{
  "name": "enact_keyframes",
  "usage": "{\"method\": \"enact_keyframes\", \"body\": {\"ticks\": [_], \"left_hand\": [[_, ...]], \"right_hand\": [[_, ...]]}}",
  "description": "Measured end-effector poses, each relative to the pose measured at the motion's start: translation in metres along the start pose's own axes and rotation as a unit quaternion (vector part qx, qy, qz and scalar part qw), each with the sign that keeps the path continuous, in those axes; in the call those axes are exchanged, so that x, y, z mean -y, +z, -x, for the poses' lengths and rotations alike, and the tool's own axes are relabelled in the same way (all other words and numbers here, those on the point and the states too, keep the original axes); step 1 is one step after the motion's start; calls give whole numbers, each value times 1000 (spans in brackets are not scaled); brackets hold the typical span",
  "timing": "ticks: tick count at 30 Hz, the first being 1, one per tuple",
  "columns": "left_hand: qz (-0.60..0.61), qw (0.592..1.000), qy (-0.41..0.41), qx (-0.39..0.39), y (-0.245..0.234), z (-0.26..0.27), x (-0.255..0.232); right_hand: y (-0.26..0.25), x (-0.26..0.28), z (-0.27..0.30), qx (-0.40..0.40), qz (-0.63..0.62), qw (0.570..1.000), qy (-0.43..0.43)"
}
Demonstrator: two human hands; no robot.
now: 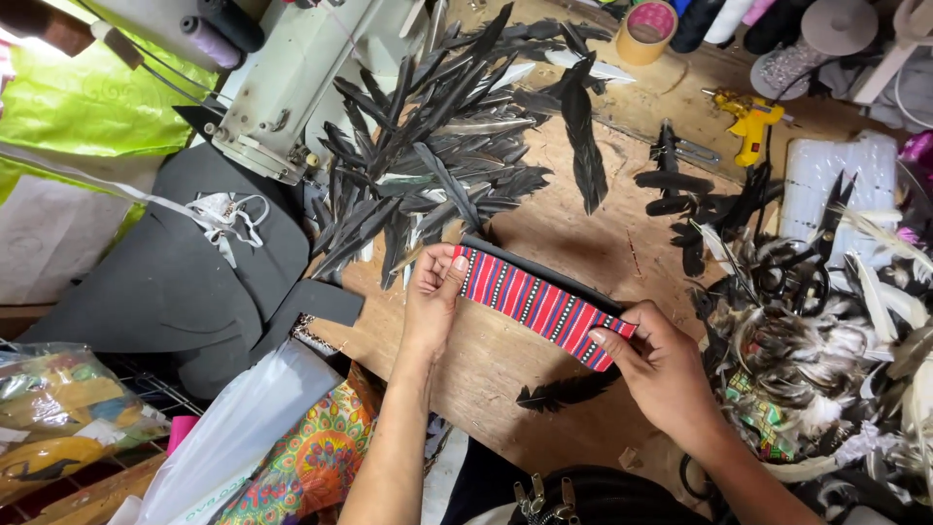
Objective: The person is gluing black feathers onto a decorative fabric strip using a hot glue gun.
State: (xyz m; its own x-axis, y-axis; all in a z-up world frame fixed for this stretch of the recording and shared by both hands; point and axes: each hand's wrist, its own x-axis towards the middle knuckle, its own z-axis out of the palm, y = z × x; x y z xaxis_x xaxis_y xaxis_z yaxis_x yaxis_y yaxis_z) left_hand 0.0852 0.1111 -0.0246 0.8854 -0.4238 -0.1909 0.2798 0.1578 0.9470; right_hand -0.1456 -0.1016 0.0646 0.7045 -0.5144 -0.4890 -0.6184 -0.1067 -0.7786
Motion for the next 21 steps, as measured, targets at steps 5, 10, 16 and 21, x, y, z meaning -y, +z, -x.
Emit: {"method": "enact_keyframes", "body": {"ticks": [5, 10, 16, 21], "left_hand": [[3, 1000, -12, 23, 0, 4, 4], [-11, 999, -28, 13, 1, 6, 12], [3, 999, -53, 0, 2, 12, 27], [105, 993, -59, -11, -5, 13, 52]], "right_hand": [[3, -6, 3, -53, 7, 998, -44], [1, 14, 8, -34, 5, 999, 19], [4, 5, 9, -25, -34, 999, 18], [-5, 24, 8, 38, 13, 999, 35]]}}
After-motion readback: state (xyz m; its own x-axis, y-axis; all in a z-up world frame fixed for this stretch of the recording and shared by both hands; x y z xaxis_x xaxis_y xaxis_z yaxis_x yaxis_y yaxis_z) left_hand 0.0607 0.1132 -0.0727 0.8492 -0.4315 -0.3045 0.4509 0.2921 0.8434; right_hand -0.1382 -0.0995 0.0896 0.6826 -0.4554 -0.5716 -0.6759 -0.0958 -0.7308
